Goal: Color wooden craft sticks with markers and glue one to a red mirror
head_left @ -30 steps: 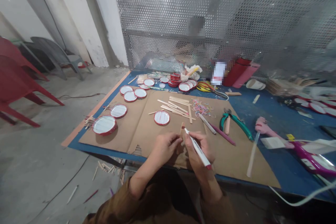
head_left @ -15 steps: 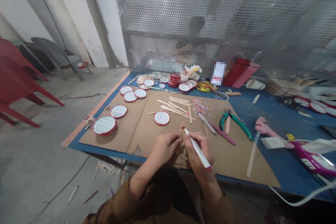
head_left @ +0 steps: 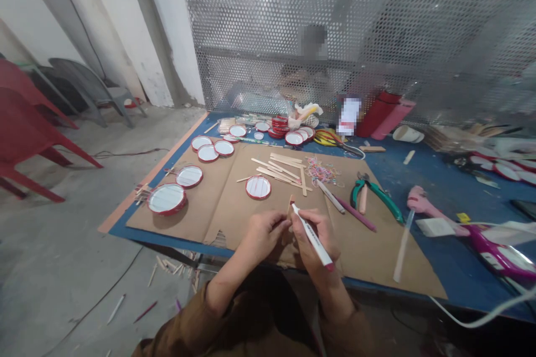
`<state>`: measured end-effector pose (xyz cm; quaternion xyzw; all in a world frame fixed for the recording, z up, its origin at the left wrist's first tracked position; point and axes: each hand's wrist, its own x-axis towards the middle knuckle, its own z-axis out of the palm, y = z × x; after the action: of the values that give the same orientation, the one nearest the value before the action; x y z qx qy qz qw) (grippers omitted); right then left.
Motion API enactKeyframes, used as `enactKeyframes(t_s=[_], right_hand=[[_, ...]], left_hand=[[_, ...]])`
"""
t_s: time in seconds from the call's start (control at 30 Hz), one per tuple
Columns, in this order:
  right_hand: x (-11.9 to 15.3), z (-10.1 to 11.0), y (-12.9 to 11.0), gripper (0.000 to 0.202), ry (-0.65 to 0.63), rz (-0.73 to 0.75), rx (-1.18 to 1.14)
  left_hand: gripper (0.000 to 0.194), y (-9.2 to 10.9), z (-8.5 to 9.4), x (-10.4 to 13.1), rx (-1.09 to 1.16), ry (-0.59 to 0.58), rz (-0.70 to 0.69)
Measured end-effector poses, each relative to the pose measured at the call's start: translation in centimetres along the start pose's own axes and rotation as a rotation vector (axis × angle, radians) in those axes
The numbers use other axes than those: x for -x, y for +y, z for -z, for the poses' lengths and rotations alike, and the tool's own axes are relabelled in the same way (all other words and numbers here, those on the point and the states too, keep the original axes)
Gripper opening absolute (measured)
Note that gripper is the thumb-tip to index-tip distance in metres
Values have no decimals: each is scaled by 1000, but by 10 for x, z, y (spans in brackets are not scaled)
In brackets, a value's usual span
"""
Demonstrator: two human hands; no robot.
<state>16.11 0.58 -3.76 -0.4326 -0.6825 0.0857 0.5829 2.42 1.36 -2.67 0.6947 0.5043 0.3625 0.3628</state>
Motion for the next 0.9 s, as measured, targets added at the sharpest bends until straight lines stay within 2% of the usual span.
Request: enactKeyframes(t_s=[0.1, 0.27, 0.53, 0.9], right_hand=[[-1, -1, 1, 10, 25, 21, 0], [-1, -1, 2, 8, -7, -6, -4], [-1, -2, -4, 7, 130, -59, 50], [-6, 0, -7, 5, 78, 7, 68]], left_hand=[[21, 0, 0, 0, 0, 6, 2], [22, -2, -1, 0, 11, 2, -4], [22, 0, 0, 0, -19, 18, 1], [22, -1, -1, 0, -2, 8, -6]])
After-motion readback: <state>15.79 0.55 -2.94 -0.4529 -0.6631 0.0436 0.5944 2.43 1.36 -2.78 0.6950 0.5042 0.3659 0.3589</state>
